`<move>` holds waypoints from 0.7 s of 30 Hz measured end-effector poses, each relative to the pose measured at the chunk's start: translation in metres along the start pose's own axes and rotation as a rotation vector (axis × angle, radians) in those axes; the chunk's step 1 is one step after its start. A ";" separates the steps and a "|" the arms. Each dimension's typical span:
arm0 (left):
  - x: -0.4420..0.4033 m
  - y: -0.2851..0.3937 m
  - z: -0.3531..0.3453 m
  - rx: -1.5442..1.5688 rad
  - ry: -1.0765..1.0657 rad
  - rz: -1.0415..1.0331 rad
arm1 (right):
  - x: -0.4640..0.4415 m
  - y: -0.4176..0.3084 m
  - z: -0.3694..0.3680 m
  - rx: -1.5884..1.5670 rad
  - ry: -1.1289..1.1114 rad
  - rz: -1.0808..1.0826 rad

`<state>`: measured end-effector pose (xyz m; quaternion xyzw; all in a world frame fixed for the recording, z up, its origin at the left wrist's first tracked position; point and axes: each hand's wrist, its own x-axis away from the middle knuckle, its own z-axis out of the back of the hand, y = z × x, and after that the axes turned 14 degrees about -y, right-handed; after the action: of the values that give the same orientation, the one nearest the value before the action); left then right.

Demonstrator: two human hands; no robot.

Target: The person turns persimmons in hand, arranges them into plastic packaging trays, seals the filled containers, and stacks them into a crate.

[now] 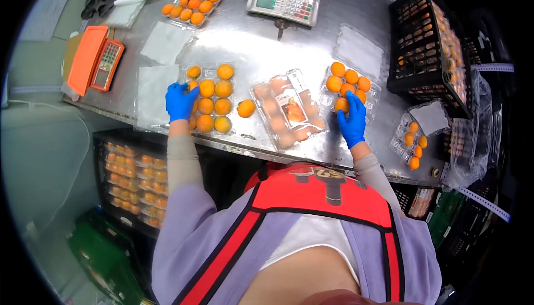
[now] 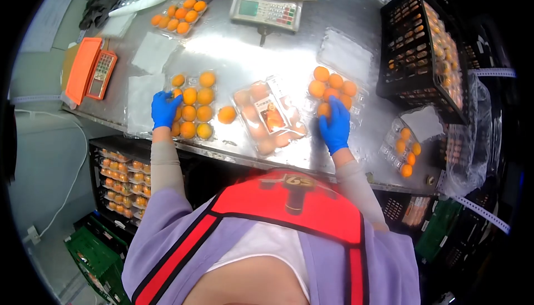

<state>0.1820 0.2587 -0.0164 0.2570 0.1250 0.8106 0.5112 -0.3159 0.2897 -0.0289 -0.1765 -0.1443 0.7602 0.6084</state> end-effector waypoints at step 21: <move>0.081 0.197 -0.018 1.732 -1.085 -0.481 | -0.057 -0.127 0.114 -0.823 -0.211 0.247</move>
<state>-0.0063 0.2438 0.0836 0.8322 0.4641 0.0972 0.2874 -0.2445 0.2609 0.1338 -0.3416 -0.4741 0.7201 0.3741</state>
